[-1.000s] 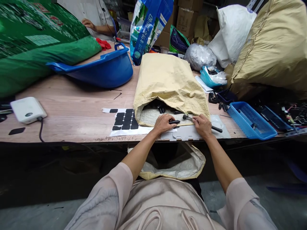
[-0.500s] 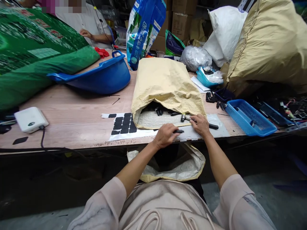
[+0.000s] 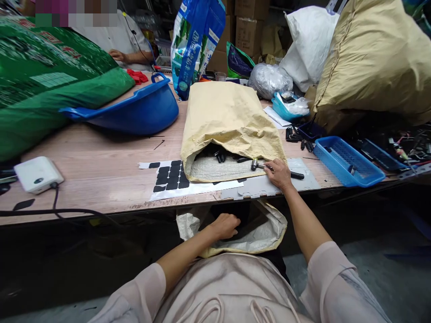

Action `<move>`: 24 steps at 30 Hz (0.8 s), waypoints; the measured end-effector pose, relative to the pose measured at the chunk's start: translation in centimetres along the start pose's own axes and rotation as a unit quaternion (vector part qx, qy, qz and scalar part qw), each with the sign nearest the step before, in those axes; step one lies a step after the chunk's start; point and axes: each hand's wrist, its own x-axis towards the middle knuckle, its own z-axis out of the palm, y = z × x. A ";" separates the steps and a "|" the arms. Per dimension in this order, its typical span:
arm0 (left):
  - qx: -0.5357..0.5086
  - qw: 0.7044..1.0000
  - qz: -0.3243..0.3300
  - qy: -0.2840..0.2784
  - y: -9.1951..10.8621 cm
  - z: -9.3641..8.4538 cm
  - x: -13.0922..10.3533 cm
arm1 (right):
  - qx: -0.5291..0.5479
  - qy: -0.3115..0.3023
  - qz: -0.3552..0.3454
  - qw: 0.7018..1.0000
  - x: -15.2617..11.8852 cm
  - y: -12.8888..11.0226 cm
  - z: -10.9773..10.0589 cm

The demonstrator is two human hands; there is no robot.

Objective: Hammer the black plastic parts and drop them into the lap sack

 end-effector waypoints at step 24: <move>-0.074 0.858 -0.164 0.482 -7.2 -14.1 2.4 | 0.006 -0.002 0.008 1.000 -0.1 -0.5 -0.2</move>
